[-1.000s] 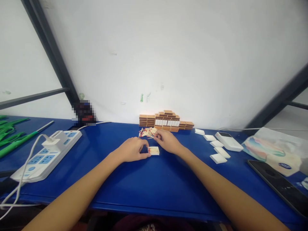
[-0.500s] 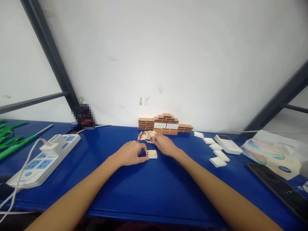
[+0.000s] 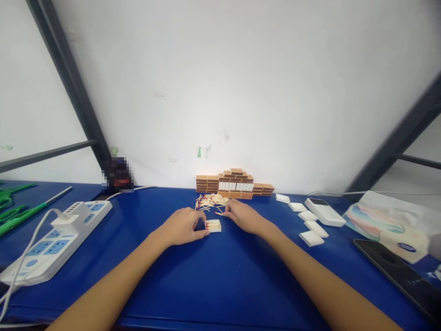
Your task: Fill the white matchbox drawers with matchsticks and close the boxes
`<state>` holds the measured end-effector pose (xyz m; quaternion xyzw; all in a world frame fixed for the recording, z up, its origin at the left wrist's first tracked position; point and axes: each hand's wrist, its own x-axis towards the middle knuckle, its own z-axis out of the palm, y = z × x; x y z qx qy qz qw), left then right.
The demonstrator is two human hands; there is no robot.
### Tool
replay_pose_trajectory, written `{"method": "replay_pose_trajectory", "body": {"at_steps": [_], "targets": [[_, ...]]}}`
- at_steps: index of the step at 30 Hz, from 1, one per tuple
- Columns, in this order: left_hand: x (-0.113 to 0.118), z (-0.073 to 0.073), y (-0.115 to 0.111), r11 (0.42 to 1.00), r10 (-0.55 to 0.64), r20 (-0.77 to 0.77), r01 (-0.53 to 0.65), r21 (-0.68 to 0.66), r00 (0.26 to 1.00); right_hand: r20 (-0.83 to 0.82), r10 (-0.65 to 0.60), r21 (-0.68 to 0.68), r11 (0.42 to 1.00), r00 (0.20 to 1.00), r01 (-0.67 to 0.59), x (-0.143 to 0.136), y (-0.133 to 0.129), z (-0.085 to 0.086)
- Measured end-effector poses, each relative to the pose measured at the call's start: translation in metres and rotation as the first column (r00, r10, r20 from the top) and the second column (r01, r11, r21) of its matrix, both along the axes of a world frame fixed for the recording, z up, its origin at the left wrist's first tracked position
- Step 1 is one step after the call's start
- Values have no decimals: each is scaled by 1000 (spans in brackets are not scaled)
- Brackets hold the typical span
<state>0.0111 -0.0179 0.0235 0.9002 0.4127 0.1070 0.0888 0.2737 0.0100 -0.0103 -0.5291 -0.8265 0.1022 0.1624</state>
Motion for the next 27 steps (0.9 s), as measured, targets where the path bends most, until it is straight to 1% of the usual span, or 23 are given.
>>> {"method": "replay_pose_trajectory", "body": {"at_steps": [3, 8, 13, 16, 20, 23, 27], "targets": [[0, 0, 0, 1000, 14, -5, -14, 4, 1000, -12, 14, 8, 1000, 1000, -14, -1, -1, -1], [-1, 0, 1, 1000, 19, -17, -19, 6, 1000, 65, 8, -4, 1000, 998, -8, -9, -3, 0], [-1, 0, 1, 1000, 21, -17, -21, 7, 1000, 132, 2, -48, 999, 991, 5, -9, -10, 10], [-1, 0, 2, 1000, 20, -6, -20, -7, 1000, 102, 9, -54, 999, 995, -3, -2, -13, 21], [0, -2, 2, 999, 8, 15, -7, -36, 1000, 43, 57, 3, 998, 997, -57, 4, -19, 34], [0, -3, 2, 1000, 2, 26, -1, -30, 1000, 10, 94, 28, 995, 996, -94, 0, -27, 41], [0, -4, 2, 1000, 4, 22, -3, -16, 1000, -11, 157, -10, 988, 988, -157, -8, -38, 45]]}}
